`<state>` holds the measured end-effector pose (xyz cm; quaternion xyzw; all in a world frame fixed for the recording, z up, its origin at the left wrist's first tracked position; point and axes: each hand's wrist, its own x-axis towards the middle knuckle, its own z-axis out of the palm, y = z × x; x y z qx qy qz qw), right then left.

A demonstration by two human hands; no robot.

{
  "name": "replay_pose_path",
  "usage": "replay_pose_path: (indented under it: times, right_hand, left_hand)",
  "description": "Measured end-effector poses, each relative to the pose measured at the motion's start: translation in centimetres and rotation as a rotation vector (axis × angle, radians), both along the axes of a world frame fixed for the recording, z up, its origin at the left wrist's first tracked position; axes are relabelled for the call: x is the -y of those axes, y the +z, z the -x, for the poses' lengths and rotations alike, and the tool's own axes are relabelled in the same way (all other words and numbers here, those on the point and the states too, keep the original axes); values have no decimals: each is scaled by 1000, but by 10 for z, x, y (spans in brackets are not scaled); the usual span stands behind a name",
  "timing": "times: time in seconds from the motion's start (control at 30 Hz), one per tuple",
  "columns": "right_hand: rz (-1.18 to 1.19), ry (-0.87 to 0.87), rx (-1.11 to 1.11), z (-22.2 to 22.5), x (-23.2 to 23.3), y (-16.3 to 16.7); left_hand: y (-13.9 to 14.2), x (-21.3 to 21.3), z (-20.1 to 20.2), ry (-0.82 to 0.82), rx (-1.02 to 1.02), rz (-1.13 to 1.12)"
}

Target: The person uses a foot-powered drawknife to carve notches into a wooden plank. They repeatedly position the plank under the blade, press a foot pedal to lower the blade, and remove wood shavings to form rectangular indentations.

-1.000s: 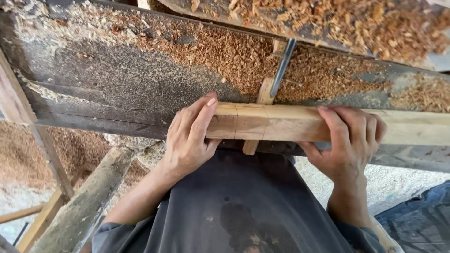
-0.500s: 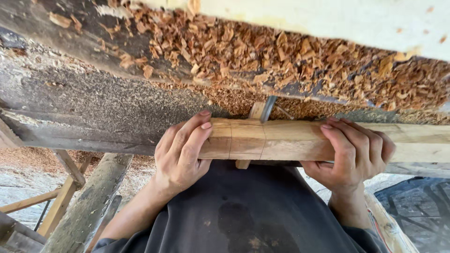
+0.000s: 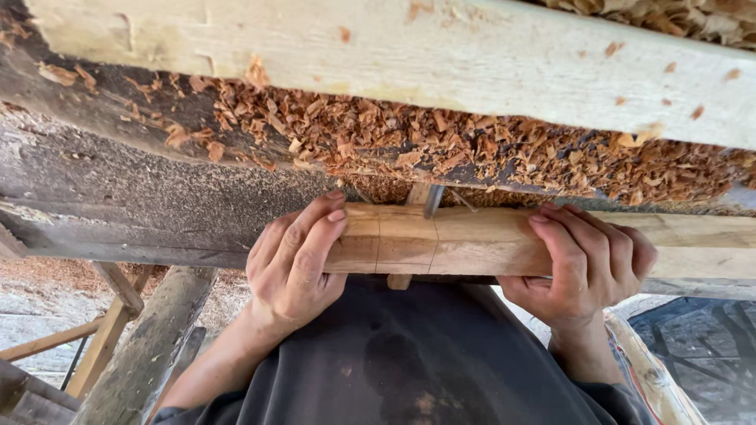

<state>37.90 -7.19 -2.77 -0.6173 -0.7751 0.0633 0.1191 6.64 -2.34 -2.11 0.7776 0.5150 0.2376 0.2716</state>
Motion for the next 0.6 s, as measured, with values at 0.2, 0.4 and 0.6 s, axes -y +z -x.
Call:
replay_pose_path:
  times: [0.2, 0.4, 0.6]
  right_hand:
    - [14, 0, -19, 0, -3, 1]
    - [-11, -6, -8, 1, -5, 0]
    - [-12, -11, -22, 0, -5, -1]
  left_hand:
    - [2, -3, 2, -1, 4, 16]
    - [2, -6, 3, -14, 35, 15]
    - [-1, -4, 5, -13, 42, 21]
